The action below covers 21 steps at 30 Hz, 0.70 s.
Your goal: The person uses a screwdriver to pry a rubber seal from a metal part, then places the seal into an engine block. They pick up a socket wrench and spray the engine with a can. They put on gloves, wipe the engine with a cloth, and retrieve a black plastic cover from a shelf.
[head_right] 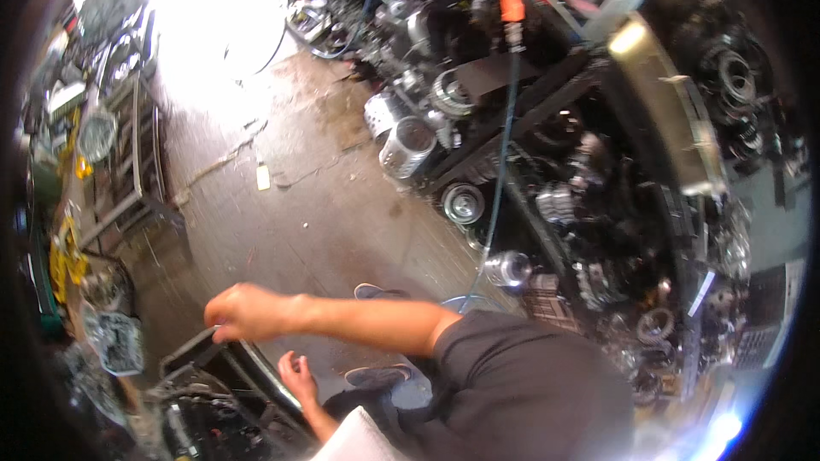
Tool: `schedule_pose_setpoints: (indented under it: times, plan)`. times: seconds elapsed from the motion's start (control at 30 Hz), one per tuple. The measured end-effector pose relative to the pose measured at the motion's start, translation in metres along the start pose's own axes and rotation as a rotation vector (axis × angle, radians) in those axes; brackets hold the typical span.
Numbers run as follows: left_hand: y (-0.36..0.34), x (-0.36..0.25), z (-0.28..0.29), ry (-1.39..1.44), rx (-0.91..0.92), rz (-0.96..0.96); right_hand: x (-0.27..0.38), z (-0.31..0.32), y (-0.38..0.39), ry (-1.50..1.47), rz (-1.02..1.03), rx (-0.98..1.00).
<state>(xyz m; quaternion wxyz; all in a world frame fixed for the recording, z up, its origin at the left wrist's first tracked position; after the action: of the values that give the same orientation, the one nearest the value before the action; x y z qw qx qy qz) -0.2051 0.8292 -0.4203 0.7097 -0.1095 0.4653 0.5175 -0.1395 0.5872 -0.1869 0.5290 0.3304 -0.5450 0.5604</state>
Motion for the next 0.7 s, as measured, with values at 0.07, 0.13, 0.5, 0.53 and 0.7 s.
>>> schedule_pose_setpoints:
  times: [0.07,0.13,0.5,0.53,0.7]
  plan:
    - [0.036,-0.049,0.027,0.091,0.04,-0.052,0.052,0.077,0.011,0.322,-0.097,-0.064]
    - [0.069,-0.1,0.054,0.055,0.148,-0.044,0.126,0.154,0.048,0.478,-0.164,-0.184]
    - [0.1,-0.154,0.186,-0.135,0.69,0.623,0.445,0.29,0.364,0.692,-0.563,-1.101]
    - [0.097,-0.15,0.189,-0.148,0.729,0.611,0.455,0.282,0.391,0.714,-0.589,-1.151]
    - [0.086,-0.162,0.196,-0.426,0.907,0.416,0.468,0.262,0.49,0.763,-0.742,-1.516]
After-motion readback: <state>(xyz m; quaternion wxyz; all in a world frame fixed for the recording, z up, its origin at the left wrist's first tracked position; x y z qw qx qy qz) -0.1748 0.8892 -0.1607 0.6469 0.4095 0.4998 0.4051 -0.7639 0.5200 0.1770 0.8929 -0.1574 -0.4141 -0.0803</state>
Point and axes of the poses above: each hand's wrist, its own y-axis away from the middle knuckle, its own z-axis out of the back of the hand, x = y × z, the point moved 4 cm from there along -y, towards the middle knuckle, and after that the axes turned 2 degrees about z, right-handed, at the moved point
